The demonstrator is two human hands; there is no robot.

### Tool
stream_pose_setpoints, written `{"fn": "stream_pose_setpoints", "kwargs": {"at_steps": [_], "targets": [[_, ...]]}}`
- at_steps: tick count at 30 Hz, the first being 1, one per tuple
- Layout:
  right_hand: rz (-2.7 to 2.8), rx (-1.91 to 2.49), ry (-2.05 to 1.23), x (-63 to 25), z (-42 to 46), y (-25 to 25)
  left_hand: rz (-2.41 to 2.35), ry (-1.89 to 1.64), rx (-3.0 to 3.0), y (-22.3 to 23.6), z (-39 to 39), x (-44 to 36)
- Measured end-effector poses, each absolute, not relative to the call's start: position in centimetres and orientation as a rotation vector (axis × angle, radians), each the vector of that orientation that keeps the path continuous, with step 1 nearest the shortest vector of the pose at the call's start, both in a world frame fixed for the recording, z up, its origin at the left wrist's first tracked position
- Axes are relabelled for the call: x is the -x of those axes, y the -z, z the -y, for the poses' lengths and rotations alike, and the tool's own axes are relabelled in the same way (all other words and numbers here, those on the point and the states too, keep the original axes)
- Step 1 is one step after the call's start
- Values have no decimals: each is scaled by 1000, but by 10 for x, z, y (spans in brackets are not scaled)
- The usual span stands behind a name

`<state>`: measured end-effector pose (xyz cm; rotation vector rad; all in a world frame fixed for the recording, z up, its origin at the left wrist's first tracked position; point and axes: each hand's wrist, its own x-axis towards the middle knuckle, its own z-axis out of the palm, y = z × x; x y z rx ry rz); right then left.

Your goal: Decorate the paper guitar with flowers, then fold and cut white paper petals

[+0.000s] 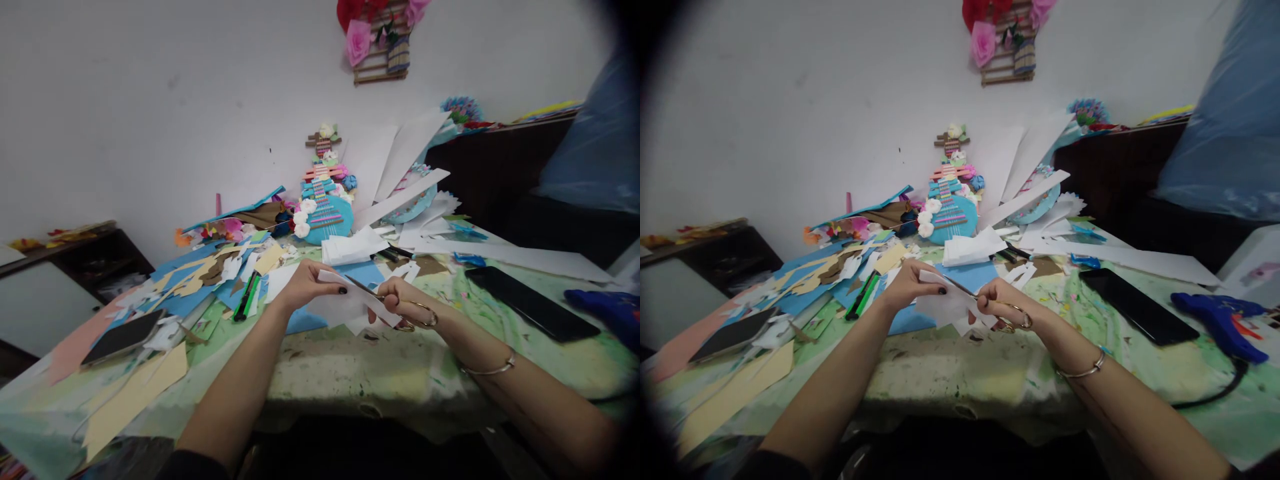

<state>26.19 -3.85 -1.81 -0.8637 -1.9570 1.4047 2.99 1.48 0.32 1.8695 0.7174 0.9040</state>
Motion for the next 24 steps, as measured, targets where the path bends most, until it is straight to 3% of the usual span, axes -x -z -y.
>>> {"fn": "stream_pose_setpoints", "kwargs": {"at_steps": [24], "targets": [[2060, 941, -1277, -259, 38, 17, -729, -850, -1879, -3, -12, -32]]}}
